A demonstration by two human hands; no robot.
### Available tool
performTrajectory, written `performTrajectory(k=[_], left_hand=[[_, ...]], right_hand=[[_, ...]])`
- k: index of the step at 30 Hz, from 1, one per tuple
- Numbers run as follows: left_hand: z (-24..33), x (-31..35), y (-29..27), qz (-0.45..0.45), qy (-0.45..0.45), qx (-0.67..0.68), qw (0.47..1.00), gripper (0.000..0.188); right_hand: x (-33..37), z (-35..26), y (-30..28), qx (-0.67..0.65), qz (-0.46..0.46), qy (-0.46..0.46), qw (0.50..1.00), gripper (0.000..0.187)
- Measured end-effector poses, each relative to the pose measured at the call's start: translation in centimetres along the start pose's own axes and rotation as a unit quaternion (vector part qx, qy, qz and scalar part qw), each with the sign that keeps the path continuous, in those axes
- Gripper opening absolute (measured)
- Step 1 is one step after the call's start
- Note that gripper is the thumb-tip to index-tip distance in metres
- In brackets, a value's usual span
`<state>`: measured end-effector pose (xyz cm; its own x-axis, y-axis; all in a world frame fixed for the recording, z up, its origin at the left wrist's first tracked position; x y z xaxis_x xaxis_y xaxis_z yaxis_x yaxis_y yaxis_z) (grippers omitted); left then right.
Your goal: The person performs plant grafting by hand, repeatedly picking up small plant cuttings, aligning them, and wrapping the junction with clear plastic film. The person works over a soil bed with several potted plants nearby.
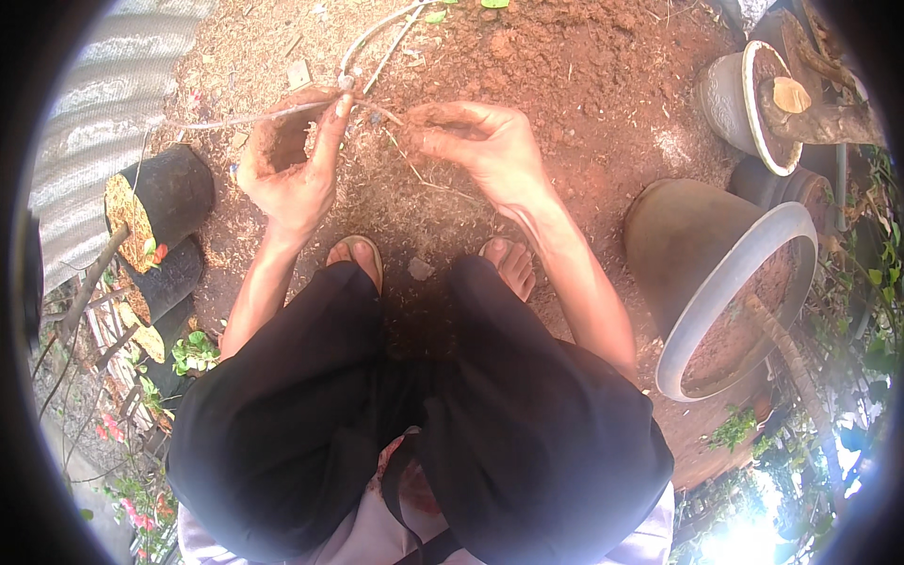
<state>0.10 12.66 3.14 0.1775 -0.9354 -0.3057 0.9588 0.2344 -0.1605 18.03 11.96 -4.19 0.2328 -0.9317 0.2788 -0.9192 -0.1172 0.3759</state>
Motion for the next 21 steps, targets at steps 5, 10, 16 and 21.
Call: performTrajectory(k=[5,10,16,21], left_hand=[[0.3,0.2,0.1,0.005,0.02,0.007,1.0,0.016],[-0.2,0.5,0.1,-0.001,-0.008,0.026,1.0,0.018],[-0.4,-0.2,-0.5,0.005,-0.066,0.052,0.996,0.019],[-0.6,-0.5,-0.2,-0.012,-0.167,0.076,0.983,0.019]], right_hand=[[0.2,-0.3,0.0,0.021,-0.003,-0.007,1.0,0.029],[0.0,0.1,-0.3,-0.004,0.013,-0.034,0.999,0.029],[-0.1,0.0,0.1,-0.08,-0.048,-0.028,0.995,0.041],[-0.3,-0.6,2.3,-0.284,-0.172,-0.064,0.941,0.039]])
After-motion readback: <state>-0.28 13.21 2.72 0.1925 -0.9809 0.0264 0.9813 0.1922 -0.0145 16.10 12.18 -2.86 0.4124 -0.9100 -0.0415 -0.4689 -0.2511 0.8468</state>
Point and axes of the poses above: each hand's wrist, its own x-axis away from the middle knuckle, its own y-axis out of the palm, z = x × y, the point moved 8 cm from there along -x, towards the middle knuckle, and after that the axes turned 8 degrees about -y, right-handed, at the moved point
